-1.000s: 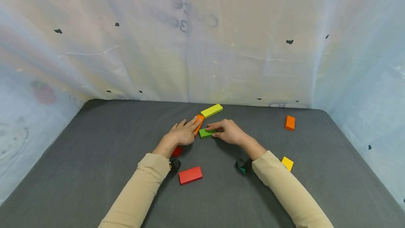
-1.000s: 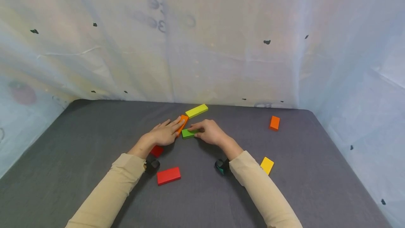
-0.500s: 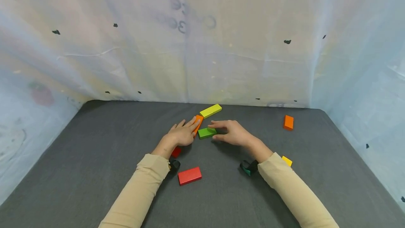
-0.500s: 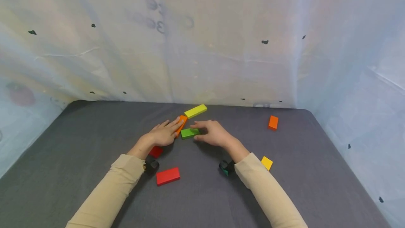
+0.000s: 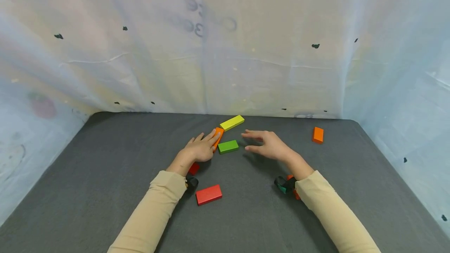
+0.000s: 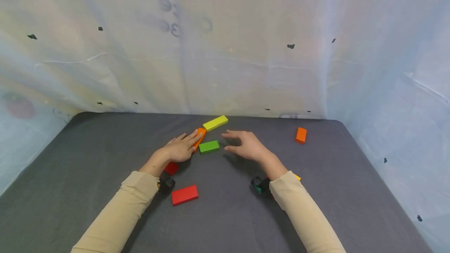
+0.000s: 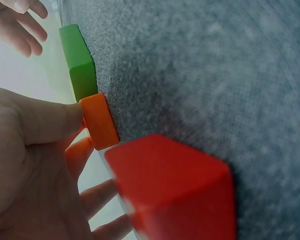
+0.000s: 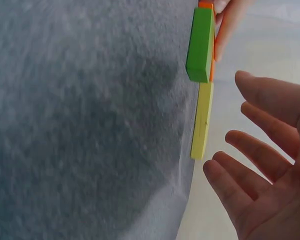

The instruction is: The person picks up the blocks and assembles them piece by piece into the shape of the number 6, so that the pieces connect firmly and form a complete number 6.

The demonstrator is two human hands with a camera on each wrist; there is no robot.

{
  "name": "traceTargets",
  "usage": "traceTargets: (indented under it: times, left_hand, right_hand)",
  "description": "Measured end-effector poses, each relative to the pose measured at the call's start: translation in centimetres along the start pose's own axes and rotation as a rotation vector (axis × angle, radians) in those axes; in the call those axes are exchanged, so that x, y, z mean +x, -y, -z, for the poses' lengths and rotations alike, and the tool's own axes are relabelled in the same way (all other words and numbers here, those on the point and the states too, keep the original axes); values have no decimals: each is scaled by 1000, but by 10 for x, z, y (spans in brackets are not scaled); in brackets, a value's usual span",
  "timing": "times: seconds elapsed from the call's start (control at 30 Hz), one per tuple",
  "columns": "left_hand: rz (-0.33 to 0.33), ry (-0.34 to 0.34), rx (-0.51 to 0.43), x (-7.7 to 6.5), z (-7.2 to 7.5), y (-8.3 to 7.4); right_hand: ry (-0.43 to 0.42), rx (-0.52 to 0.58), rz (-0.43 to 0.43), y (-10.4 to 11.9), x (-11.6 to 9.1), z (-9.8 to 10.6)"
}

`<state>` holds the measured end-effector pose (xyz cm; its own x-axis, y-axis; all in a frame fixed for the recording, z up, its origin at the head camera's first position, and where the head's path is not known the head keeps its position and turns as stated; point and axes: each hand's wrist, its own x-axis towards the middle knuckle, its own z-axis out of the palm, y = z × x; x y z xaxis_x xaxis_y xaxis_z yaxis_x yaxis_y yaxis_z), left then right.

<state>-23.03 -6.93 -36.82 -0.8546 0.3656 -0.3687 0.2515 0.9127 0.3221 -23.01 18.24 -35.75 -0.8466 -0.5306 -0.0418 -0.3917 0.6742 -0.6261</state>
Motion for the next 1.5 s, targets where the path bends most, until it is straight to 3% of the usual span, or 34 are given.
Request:
traceTargets:
  times: [0.83,1.5]
  left_hand:
    - [3,11,-4,0,0,4]
    - [20,7,-18,-1,0,4]
  right_hand:
    - [-120,-43,-82,-34,-29,35]
    - [-142,-71,-169,-57,-53,50]
